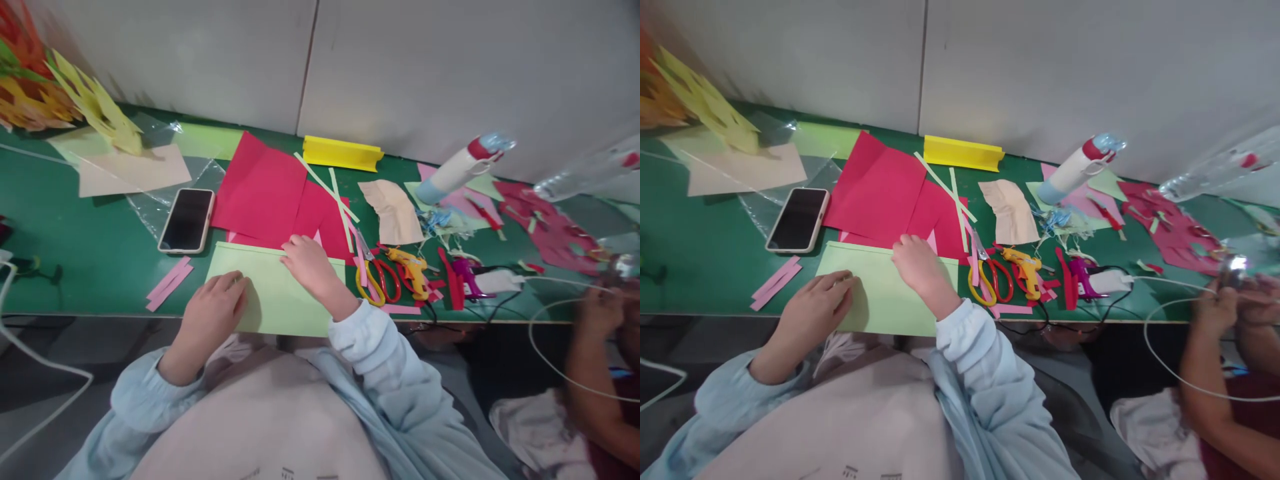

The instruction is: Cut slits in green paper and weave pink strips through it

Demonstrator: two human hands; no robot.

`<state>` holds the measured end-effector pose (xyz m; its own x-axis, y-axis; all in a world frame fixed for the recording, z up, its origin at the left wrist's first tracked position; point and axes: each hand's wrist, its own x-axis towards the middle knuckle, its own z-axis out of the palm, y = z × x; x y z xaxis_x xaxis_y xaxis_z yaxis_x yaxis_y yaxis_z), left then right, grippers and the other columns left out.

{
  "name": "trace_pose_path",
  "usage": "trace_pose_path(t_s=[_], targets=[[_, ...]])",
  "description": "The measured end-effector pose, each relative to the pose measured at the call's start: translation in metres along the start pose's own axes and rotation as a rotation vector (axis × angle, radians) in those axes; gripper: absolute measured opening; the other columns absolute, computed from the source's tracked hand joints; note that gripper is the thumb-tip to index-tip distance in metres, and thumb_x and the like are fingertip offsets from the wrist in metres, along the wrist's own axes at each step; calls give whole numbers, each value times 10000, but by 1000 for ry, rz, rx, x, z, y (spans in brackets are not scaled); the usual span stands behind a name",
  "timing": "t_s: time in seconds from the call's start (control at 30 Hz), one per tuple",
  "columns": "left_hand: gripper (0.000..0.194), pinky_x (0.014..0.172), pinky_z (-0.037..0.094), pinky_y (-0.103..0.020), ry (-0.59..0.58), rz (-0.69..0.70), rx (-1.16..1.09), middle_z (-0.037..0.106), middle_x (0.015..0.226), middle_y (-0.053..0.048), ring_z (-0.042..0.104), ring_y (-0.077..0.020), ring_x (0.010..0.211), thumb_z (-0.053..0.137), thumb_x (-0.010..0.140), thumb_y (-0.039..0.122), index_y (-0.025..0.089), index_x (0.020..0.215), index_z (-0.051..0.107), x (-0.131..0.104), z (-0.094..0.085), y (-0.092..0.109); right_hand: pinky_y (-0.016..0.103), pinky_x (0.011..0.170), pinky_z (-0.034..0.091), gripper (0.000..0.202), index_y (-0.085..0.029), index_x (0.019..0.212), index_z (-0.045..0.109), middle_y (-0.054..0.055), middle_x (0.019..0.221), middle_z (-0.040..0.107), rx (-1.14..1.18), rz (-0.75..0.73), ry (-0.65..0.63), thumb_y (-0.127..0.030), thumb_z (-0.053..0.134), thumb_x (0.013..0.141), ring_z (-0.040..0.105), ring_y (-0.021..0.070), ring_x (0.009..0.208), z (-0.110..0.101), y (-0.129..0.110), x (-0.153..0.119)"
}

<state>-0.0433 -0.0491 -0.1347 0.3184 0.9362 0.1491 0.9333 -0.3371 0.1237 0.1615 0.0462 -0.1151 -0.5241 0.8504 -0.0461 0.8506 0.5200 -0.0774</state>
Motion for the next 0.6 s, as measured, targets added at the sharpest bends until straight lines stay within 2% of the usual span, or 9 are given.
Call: trace_pose_path(t_s=[0.13,0.23,0.33,0.4,0.47,0.53,0.6], targets=[[352,897,522,-409,-93,10,-204,682,1219,-97,638,-278,1087,390,954,285,186,1126,682,0,-12,-11,341,773,410,221,-120,985,668,118,996,647,-80,-48,12,-99,453,938,576,233,933,9,3,2],[346,862,531,-348,-120,-46,-380,716,1123,-69,667,-230,1010,391,956,367,212,1067,680,5,-23,-25,343,768,401,221,-112,980,659,124,989,658,-72,-47,35,-84,449,915,578,246,942,11,5,2],[356,859,525,-404,65,-257,-306,696,1079,-128,656,-278,989,450,906,418,176,1081,645,13,-27,-40,324,774,396,244,-121,967,653,122,983,676,72,6,90,-127,411,941,585,231,946,6,9,2],[487,901,502,-457,178,-336,-274,648,1161,-192,610,-330,1082,506,860,461,121,1199,586,19,-28,-46,305,750,393,253,-143,955,652,100,967,690,228,47,110,-148,399,949,598,209,913,-1,12,0],[638,913,488,-460,202,-360,-337,609,1237,-208,576,-337,1139,540,833,499,91,1322,501,25,-29,-49,290,725,391,229,-166,941,653,74,957,704,388,61,97,-164,424,941,612,190,881,-10,16,-3],[638,811,512,-393,158,-395,-473,660,1132,-145,625,-279,1004,554,826,503,121,1335,511,30,-31,-50,280,721,398,185,-182,947,654,53,958,715,524,45,75,-181,471,923,624,176,865,-19,20,-8],[497,627,482,-294,154,-451,-629,680,838,-51,614,-189,725,577,818,483,146,1177,641,32,-33,-48,272,720,412,165,-193,989,647,34,936,716,635,23,63,-193,506,905,629,161,837,-28,22,-14]])
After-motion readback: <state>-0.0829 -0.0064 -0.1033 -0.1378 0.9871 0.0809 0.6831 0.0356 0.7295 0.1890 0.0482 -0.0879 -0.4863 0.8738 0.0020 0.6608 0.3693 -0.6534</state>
